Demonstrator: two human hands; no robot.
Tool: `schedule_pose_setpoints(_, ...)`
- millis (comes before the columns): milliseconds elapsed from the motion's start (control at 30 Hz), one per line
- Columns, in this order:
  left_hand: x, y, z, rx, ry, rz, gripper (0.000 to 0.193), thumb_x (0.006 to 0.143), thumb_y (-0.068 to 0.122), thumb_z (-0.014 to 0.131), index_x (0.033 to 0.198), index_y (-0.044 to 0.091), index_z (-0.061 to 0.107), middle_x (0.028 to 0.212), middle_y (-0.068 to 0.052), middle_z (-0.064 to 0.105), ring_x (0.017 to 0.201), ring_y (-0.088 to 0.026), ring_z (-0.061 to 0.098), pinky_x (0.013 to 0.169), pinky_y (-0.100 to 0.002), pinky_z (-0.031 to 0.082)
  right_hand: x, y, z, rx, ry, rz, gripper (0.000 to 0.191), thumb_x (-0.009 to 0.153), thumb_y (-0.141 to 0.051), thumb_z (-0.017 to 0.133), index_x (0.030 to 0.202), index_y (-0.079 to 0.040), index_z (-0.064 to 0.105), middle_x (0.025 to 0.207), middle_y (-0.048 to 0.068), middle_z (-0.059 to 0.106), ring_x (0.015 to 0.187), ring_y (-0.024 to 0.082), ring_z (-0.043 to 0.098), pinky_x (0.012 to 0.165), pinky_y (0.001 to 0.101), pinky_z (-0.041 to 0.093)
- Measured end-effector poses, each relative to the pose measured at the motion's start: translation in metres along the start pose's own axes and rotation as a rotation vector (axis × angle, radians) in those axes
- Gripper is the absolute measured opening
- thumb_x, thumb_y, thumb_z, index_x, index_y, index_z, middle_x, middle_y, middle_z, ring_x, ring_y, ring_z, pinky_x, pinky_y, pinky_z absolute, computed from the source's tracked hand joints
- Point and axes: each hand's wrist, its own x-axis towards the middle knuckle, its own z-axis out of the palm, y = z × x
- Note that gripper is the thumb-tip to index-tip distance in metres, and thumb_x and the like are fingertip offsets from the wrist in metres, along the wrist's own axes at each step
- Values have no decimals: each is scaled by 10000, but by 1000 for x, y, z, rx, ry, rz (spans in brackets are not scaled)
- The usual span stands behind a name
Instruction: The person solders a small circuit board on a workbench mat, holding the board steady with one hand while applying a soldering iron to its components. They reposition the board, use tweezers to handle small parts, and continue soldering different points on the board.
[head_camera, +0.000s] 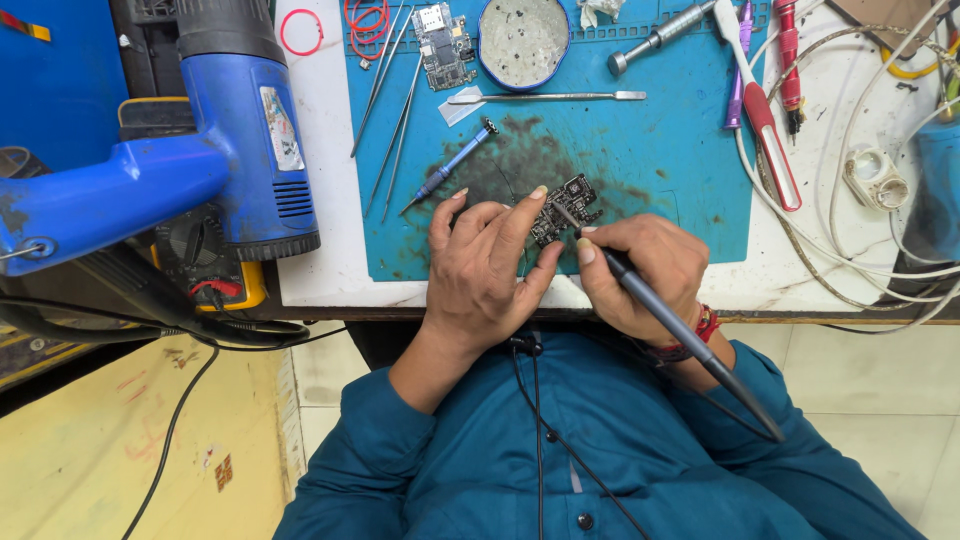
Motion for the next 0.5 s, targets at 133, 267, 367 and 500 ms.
schedule_pose_setpoints(133,0,-1,0,-3,2,4,589,961,252,794,1448,43,536,999,-42,709,1099,-222,630,1183,-470,318,-1,0,2,-14,63,52,94,930,-42,767,965,-21,682,846,127,709,703,261,684,607,328,511)
schedule_pose_setpoints(267,0,0,0,-14,2,3,588,958,249,792,1445,40,536,993,-44,707,1095,-225,630,1179,-472,318,0,0,1,-10,42,26,98,917,-43,769,956,-19,682,825,122,704,688,263,677,628,345,509)
schedule_pose_setpoints(367,1,0,0,-16,1,-1,588,953,246,790,1444,43,538,995,-43,711,1095,-228,629,1178,-472,318,1,1,1,7,17,-6,101,916,-47,765,965,-18,683,834,123,710,695,263,681,646,350,514)
schedule_pose_setpoints(500,1,0,0,-12,1,5,587,960,247,792,1446,41,535,992,-40,709,1097,-225,628,1176,-475,320,0,-1,2,-19,64,54,96,916,-44,775,957,-19,691,814,123,693,686,262,674,596,329,502)
